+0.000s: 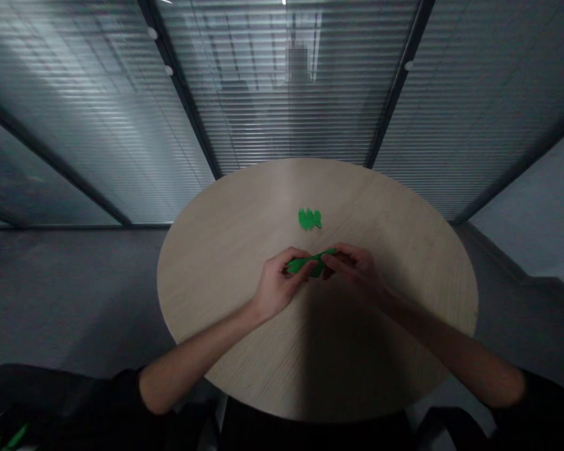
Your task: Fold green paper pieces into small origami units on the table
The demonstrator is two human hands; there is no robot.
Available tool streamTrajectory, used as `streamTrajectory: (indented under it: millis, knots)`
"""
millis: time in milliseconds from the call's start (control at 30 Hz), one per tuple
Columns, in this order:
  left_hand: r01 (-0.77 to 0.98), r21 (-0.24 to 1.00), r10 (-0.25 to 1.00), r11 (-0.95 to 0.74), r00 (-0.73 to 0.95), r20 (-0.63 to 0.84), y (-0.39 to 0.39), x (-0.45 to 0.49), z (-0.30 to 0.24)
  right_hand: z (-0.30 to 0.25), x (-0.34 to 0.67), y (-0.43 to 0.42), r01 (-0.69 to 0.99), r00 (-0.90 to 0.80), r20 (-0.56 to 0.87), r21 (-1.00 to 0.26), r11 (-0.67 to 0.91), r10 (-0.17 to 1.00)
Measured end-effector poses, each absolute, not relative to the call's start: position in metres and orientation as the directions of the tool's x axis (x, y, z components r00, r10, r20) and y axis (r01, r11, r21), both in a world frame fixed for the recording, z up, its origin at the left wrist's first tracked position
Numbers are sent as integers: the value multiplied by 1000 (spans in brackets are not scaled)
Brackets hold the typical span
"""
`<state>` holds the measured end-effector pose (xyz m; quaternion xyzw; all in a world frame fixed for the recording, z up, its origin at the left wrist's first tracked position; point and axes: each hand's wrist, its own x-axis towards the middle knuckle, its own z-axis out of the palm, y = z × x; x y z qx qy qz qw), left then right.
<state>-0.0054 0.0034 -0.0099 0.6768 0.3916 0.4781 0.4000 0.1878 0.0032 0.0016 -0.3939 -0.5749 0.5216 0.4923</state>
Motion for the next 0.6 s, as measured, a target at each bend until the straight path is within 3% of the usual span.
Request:
streamTrajectory:
  millis: [433, 600]
  knots:
    - [172, 866, 875, -469, 223, 430, 4, -5, -6, 2, 188, 3, -73, -204, 159, -986, 147, 966]
    - [167, 883, 889, -439, 222, 400, 3, -5, -5, 1, 190, 5, -32, -176, 173, -985, 170, 969]
